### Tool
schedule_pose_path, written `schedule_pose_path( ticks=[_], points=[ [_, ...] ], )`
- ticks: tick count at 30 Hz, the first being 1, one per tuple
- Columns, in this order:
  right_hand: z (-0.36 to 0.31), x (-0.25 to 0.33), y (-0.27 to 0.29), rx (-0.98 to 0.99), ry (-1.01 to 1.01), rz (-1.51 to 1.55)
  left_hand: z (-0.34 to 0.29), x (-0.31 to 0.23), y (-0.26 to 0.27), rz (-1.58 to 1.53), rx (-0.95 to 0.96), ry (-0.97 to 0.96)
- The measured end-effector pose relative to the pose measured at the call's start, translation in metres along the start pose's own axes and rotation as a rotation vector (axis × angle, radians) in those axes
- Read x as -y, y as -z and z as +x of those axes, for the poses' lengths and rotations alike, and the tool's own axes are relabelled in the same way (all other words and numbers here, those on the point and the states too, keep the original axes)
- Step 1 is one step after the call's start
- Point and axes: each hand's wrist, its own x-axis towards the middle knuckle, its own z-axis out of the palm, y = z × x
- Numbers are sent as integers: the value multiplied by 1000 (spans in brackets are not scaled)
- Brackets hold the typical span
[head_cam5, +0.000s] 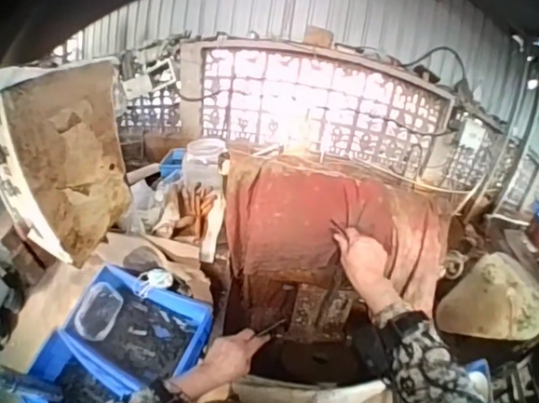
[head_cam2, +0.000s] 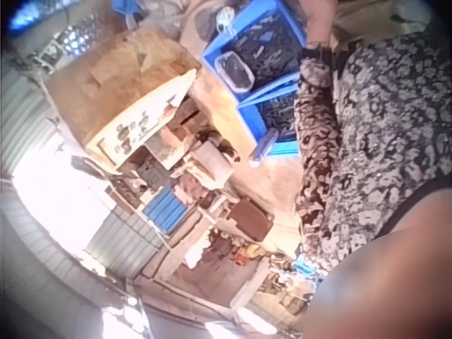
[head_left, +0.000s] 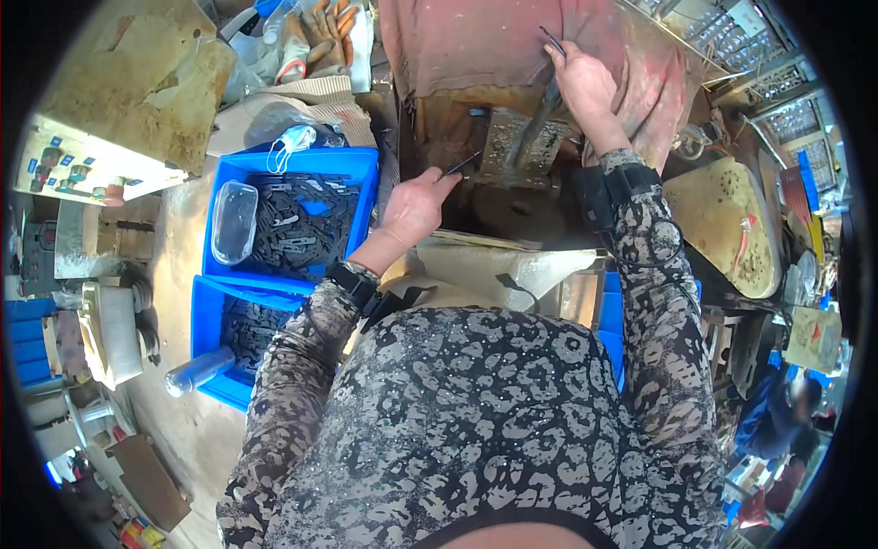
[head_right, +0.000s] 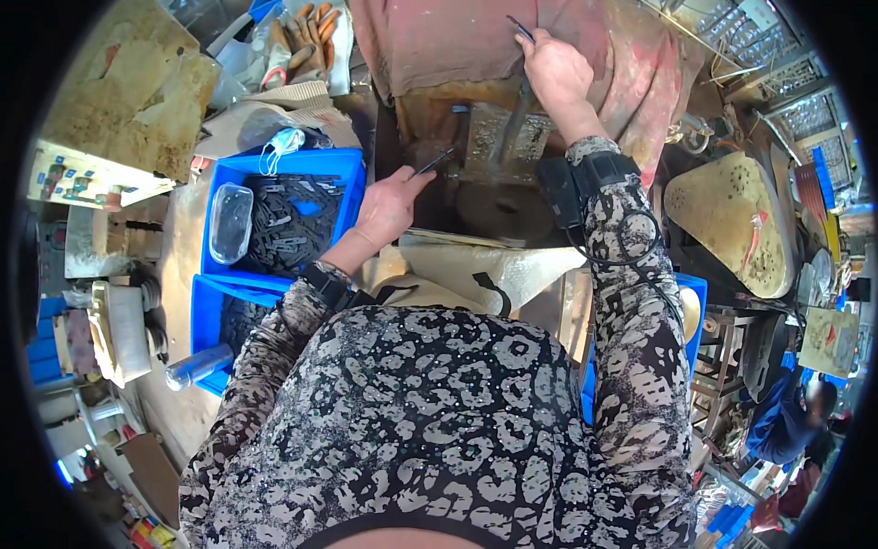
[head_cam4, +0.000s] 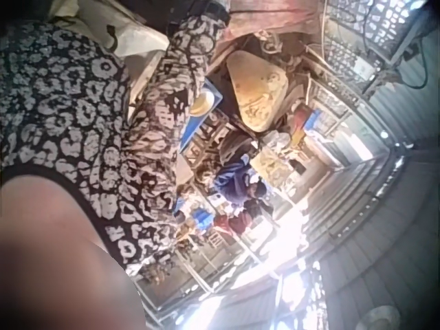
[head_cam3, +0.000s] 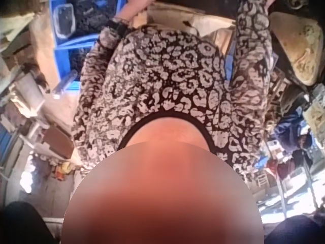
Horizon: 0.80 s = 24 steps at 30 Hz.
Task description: Operating a manual press machine to process and shape small metal components.
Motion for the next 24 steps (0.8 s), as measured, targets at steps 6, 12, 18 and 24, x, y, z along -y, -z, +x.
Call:
schedule_pose_path(
  ticks=[6,12,18,24],
  points=[
    [2,-4,-6,-63,40,2,3,-4,1,17,20,5],
    [1,-5,-4,-64,56,10,4,-6,2,35,34,6],
    [3,-8,1,-39,54,8,4,-11,4,34,17,-2],
    [4,-8,2,-17,35,17,4,-12,3,53,10,2]
  ],
)
